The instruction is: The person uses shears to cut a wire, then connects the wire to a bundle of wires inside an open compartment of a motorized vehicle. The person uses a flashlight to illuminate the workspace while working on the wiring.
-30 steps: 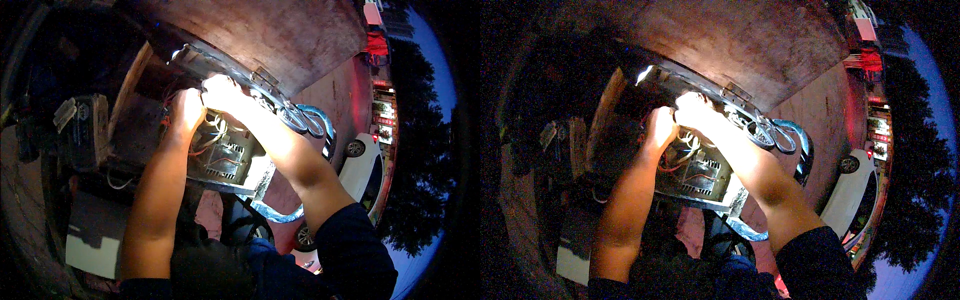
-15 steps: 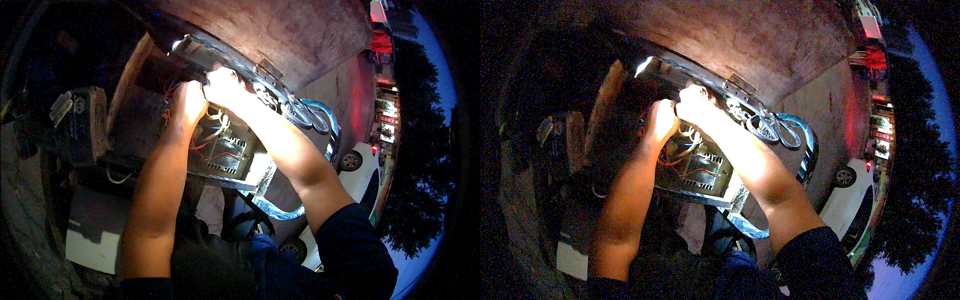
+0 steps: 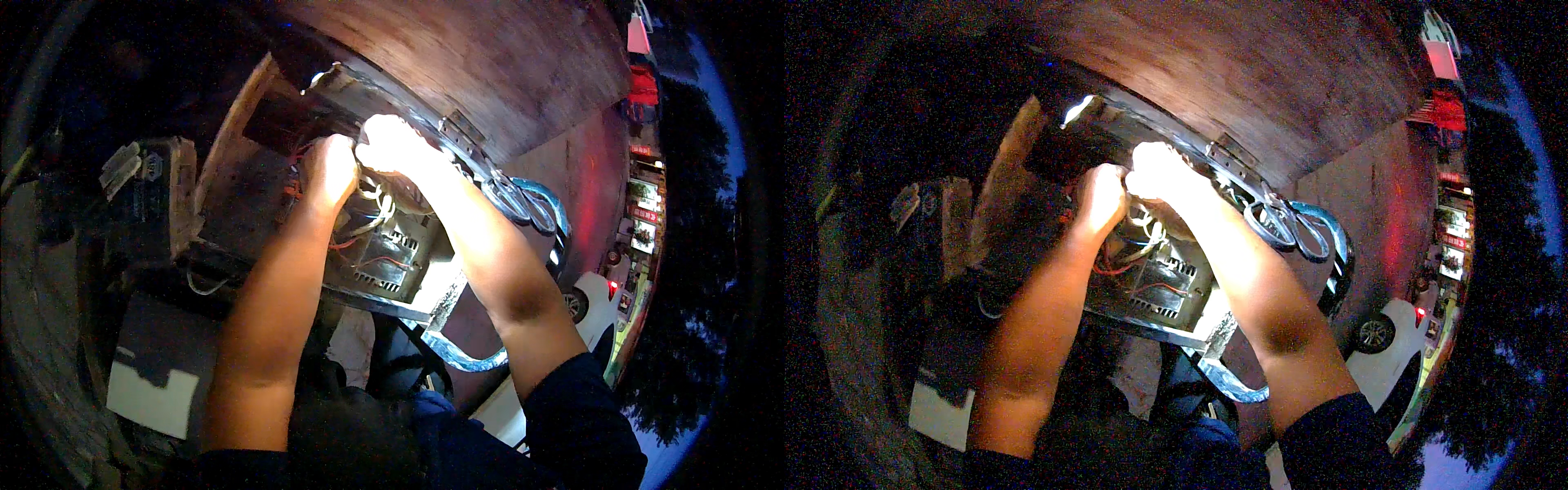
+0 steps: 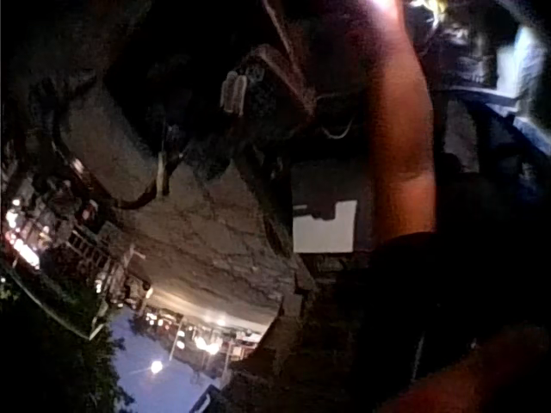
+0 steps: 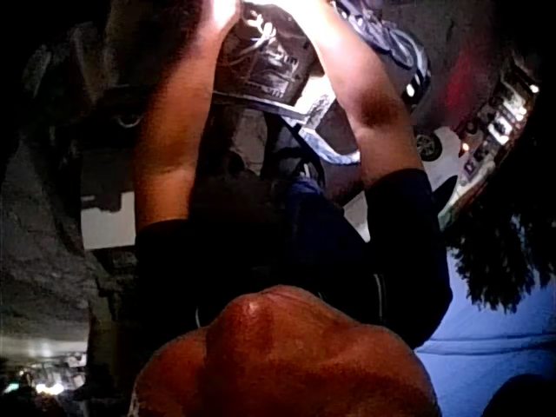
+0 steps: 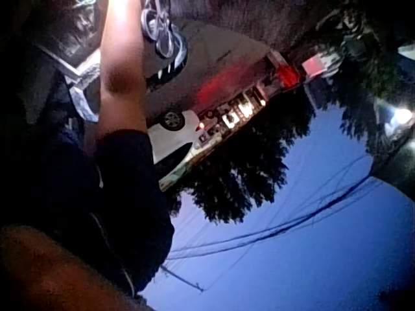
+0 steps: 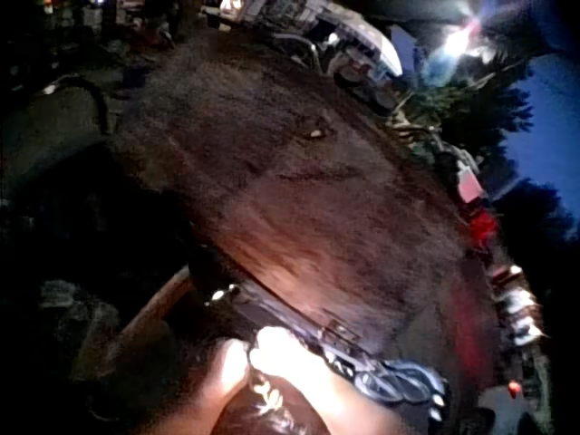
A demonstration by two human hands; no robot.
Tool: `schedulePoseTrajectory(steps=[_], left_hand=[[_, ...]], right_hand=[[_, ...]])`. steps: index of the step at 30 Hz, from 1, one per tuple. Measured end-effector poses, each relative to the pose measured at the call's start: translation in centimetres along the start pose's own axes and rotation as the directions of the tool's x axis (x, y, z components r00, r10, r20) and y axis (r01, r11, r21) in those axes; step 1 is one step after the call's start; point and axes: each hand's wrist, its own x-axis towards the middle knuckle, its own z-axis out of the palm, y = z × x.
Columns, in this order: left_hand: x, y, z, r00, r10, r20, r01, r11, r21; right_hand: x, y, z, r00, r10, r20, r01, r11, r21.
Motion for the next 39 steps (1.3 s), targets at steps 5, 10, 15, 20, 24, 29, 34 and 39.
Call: schedulePoseTrajectory(steps=[5, 10, 15, 20, 24, 29, 34, 39], left_hand=[[0.0, 0.3, 0.2, 1.000, -0.001, -0.001, 0.001, 1.000, -0.005], [-0.3, 0.1, -0.4, 0.999, 0.032, 0.035, -0.028, 0.993, -0.118], [-0.2, -0.1, 0.3, 0.997, 0.080, -0.016, -0.081, 0.985, -0.151], [-0.7, 0.5, 0.1, 0.997, 0.072, -0.021, -0.074, 0.994, -0.079], [-0.6, 0.0, 0.5, 0.988, 0.106, -0.114, -0.117, 0.988, -0.096], [-1.3, 1.0, -0.3, 0.997, 0.065, -0.049, -0.065, 0.998, 0.010], [-1.0, 0.5, 0.9, 0.988, 0.140, -0.064, -0.140, 0.990, -0.002], [0.6, -2.7, 1.9, 0.999, 0.034, -0.037, -0.042, 0.970, -0.241]], right_hand=[[0.6, 0.4, 1.1, 0.999, 0.036, 0.003, -0.036, 0.998, -0.052], [0.4, -0.6, 1.4, 0.997, 0.076, 0.014, -0.075, 0.995, -0.066], [0.7, -0.4, 1.3, 0.994, 0.096, 0.053, -0.092, 0.993, -0.072], [1.1, 2.5, 4.0, 0.971, -0.139, -0.194, 0.143, 0.990, 0.007], [0.6, 2.2, 4.3, 0.960, -0.158, -0.232, 0.171, 0.985, 0.034], [0.8, 3.2, 5.3, 0.925, -0.263, -0.274, 0.266, 0.964, -0.028], [0.3, 4.1, 5.5, 0.915, -0.307, -0.262, 0.346, 0.931, 0.117], [-3.5, -0.3, 3.3, 0.852, -0.265, -0.451, 0.499, 0.152, 0.853]])
